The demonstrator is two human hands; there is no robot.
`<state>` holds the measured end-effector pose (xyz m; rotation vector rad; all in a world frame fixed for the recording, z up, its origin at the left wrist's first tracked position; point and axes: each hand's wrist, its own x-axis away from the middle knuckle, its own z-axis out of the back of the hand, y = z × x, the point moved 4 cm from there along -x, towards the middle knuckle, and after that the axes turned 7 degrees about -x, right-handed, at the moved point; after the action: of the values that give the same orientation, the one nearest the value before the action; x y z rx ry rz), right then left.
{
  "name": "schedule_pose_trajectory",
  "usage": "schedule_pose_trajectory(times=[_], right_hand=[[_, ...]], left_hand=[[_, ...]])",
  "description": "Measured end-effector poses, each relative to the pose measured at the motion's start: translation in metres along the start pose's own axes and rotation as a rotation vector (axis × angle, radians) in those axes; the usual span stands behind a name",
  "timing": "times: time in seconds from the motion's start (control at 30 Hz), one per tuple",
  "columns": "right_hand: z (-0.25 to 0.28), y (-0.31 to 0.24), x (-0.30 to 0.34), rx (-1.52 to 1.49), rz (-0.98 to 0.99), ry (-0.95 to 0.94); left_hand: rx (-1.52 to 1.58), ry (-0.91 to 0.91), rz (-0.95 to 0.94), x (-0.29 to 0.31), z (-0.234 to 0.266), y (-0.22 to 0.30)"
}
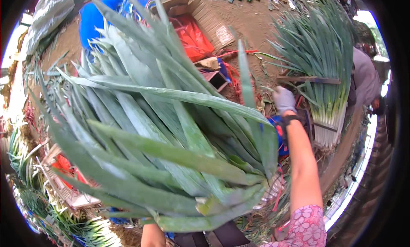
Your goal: The person bundles leeks by hand, ties them with a green leaf, and wraps the roots in a red plastic sheet. They then slide the bundle into a blue mesh bag and secure it with a plastic strap.
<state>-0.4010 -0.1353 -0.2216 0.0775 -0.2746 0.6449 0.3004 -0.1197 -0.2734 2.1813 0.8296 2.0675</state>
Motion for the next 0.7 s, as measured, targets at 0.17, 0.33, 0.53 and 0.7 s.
schedule_pose_trajectory(times=[0.17,0.33,0.53,0.7], right_hand=[[-0.139,-0.008,-0.033,-0.111,0.053,-0.245],[-0.184,-0.155,0.004,-0.115,0.345,-0.327],[-0.142,-0.338,0.040,-0.508,0.477,-0.386],[-0.099,-0.448,0.059,-0.845,0.562,-0.400]], left_hand=[[0.028,-0.064,0.051,-0.063,0.003,-0.073],[0.003,-0.087,0.056,-0.102,0.007,-0.113],[-0.057,-0.099,0.037,-0.129,0.018,-0.139],[-0.123,-0.140,0.017,-0.146,0.019,-0.142]])
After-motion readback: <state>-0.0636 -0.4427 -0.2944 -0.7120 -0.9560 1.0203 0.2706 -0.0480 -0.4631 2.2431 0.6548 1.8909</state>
